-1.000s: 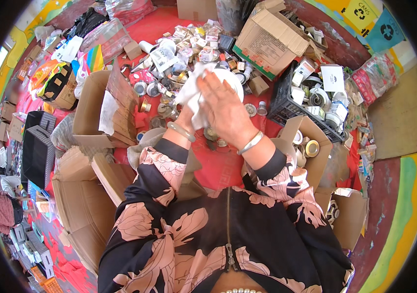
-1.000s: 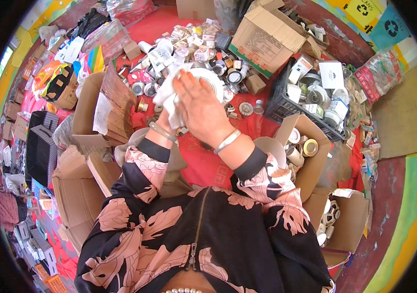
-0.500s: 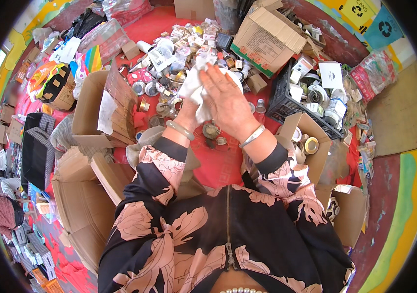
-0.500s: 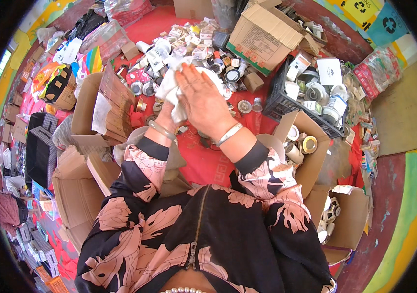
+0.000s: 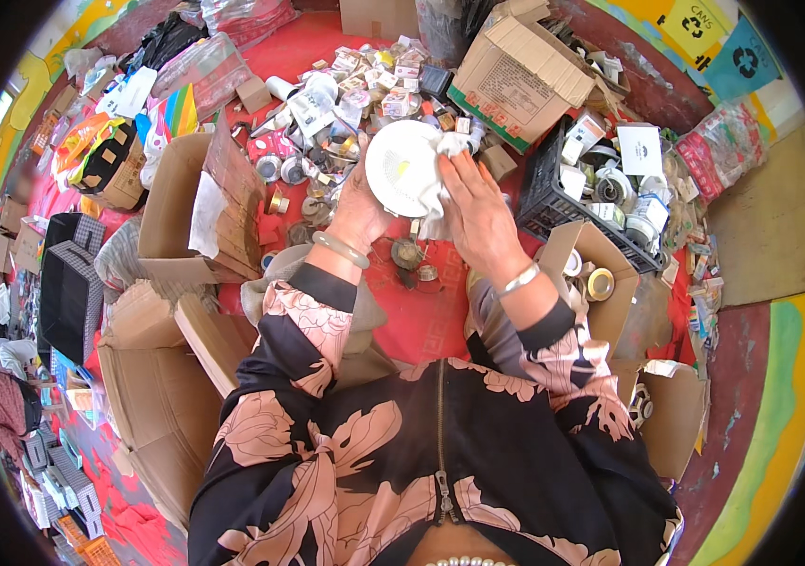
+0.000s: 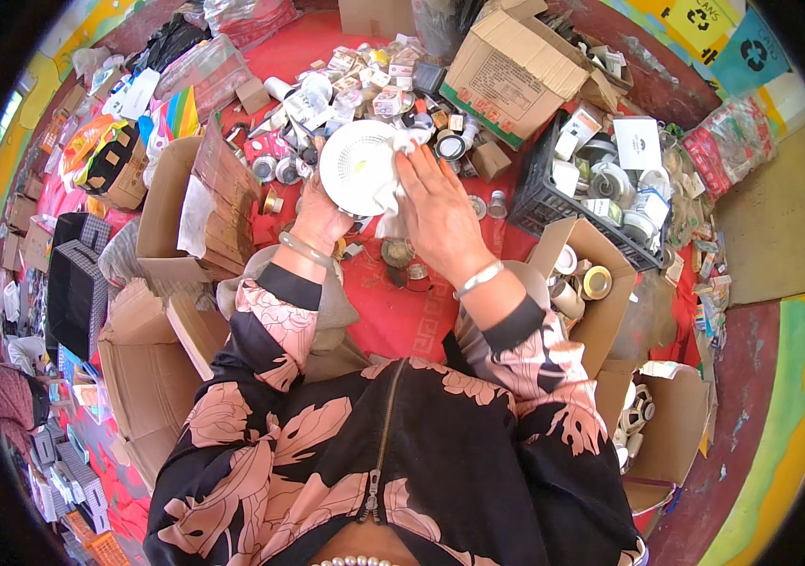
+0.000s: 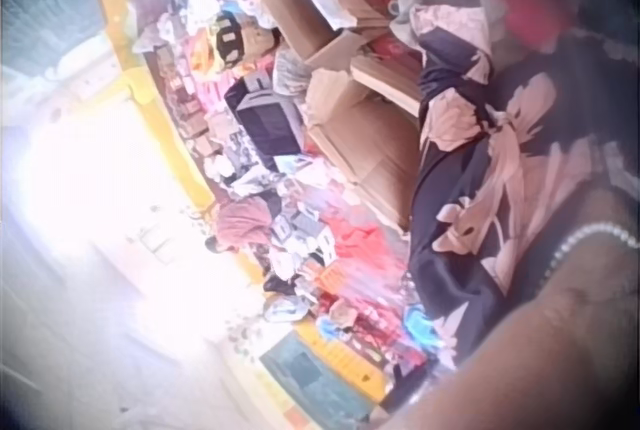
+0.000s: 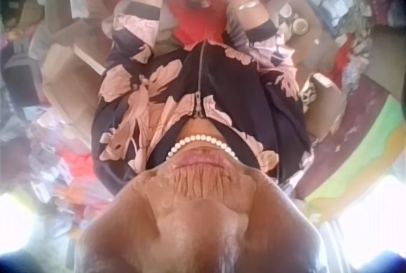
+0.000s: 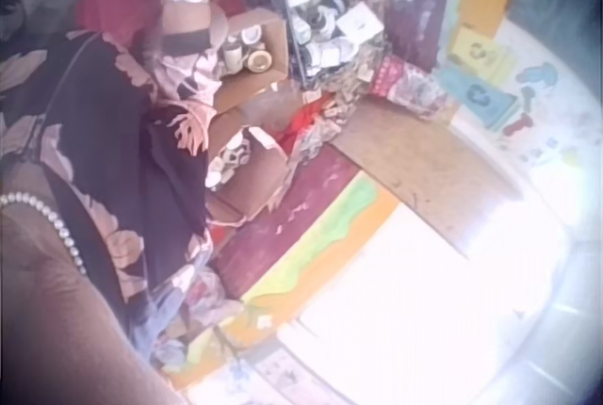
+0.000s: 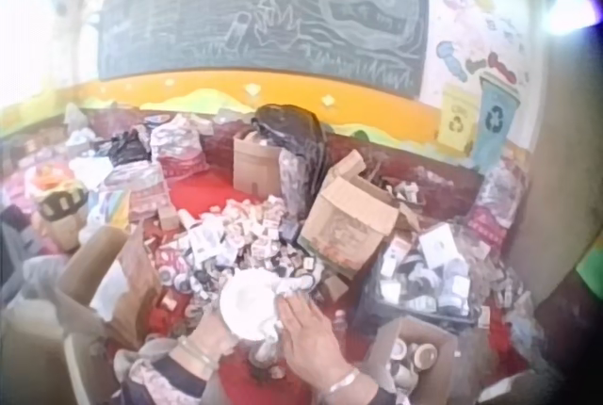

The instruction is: The person cleans a white circular electronic housing by hand using a cloth, wipes both the internal and external surfaces, and moves a wire.

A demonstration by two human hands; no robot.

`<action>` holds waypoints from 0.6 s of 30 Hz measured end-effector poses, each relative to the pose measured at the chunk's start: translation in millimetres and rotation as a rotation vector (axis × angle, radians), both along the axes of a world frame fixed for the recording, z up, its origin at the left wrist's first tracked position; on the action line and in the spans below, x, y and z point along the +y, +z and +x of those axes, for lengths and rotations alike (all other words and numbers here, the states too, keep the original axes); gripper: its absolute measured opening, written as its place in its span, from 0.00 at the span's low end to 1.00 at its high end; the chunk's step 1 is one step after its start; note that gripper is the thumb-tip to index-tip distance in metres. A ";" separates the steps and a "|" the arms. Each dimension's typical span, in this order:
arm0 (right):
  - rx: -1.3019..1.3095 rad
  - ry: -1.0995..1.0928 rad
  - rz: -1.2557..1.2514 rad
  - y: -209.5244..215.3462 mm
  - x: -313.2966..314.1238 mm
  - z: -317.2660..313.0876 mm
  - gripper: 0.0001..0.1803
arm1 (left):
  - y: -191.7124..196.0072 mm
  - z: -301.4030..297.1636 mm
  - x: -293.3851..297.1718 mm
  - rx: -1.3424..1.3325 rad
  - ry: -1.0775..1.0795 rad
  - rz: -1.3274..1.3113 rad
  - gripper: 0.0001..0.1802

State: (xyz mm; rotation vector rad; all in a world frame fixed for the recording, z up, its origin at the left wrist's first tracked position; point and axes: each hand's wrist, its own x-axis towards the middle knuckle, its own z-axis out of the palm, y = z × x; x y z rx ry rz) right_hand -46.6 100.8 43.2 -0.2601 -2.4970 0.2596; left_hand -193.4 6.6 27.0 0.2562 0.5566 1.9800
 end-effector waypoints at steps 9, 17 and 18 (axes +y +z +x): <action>0.036 0.069 0.009 14.4 8.7 -5.2 0.26 | -11.8 2.3 1.0 0.032 -0.005 -0.022 0.29; -0.062 0.167 0.103 19.9 14.2 5.6 0.29 | -4.6 -0.5 -5.4 -0.027 -0.108 -0.041 0.28; -0.041 0.180 0.115 24.3 13.4 -0.3 0.29 | -7.7 3.6 -4.4 -0.006 -0.118 -0.035 0.27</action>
